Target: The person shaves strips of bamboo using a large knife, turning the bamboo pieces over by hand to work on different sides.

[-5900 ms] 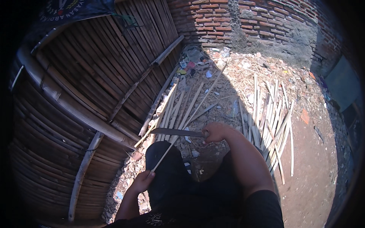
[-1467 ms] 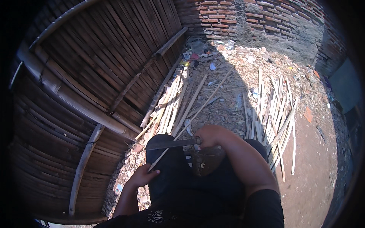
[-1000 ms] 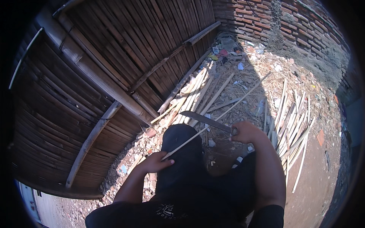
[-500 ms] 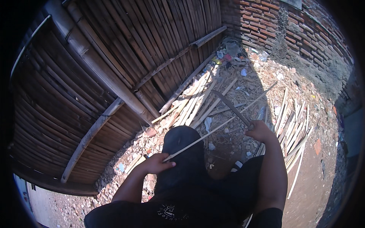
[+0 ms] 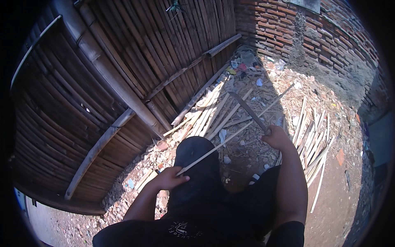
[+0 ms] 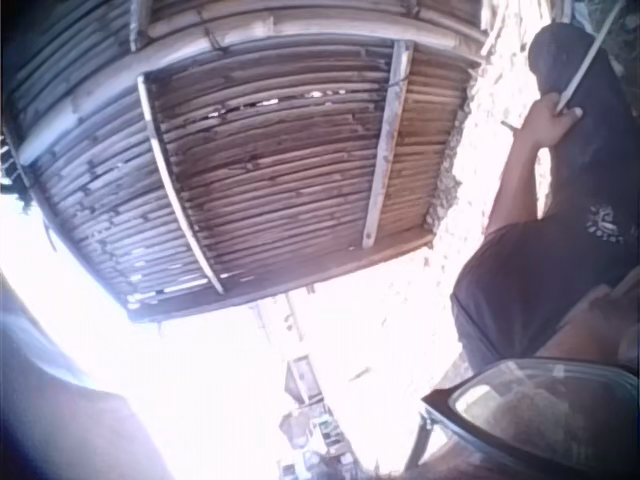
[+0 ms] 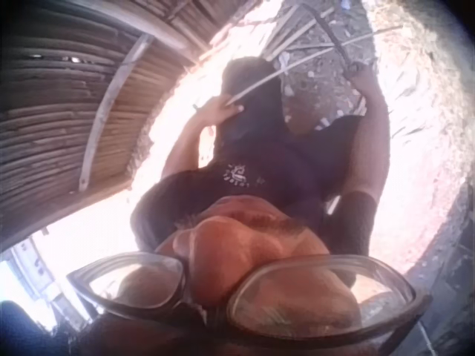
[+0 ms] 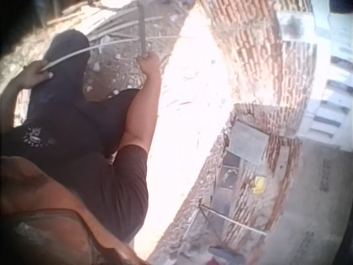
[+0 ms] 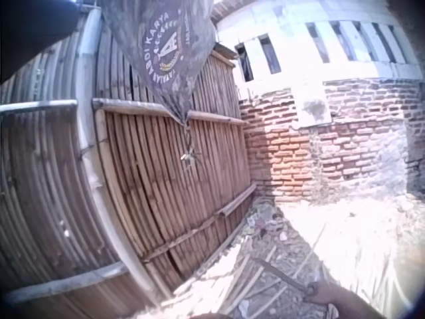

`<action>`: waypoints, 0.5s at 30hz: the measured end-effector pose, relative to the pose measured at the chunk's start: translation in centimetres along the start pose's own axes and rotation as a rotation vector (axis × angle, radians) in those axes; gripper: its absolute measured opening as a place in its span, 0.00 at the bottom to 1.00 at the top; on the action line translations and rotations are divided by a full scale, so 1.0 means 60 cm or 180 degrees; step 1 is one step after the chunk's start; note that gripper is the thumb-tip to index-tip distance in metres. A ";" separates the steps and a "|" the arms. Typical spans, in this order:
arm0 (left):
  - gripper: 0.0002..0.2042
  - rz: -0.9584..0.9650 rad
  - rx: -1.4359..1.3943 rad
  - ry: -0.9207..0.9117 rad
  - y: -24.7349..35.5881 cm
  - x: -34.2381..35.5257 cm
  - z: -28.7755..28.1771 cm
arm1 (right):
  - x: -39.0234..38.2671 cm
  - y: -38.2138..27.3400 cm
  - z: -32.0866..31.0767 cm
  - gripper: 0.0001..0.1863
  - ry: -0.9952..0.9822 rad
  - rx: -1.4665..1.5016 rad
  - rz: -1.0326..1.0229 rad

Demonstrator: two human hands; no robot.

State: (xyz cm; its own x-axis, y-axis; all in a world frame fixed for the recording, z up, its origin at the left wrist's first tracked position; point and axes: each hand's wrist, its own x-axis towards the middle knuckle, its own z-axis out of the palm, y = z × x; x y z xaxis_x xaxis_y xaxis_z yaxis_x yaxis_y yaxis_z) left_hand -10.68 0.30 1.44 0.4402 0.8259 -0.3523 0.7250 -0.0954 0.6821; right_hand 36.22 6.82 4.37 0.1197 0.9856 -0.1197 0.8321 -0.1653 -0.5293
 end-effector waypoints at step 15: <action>0.25 -0.0359 0.0274 0.0078 0.002 0.016 0.010 | -0.005 -0.049 0.064 0.28 -0.1200 -0.0285 -0.1407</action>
State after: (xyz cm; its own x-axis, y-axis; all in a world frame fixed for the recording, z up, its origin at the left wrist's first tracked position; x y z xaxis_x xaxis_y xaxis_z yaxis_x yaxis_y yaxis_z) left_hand -9.83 0.75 0.81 0.3410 0.8474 -0.4071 0.8124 -0.0477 0.5811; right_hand 31.69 6.85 2.75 -0.4365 0.8765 -0.2030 0.8037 0.2784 -0.5259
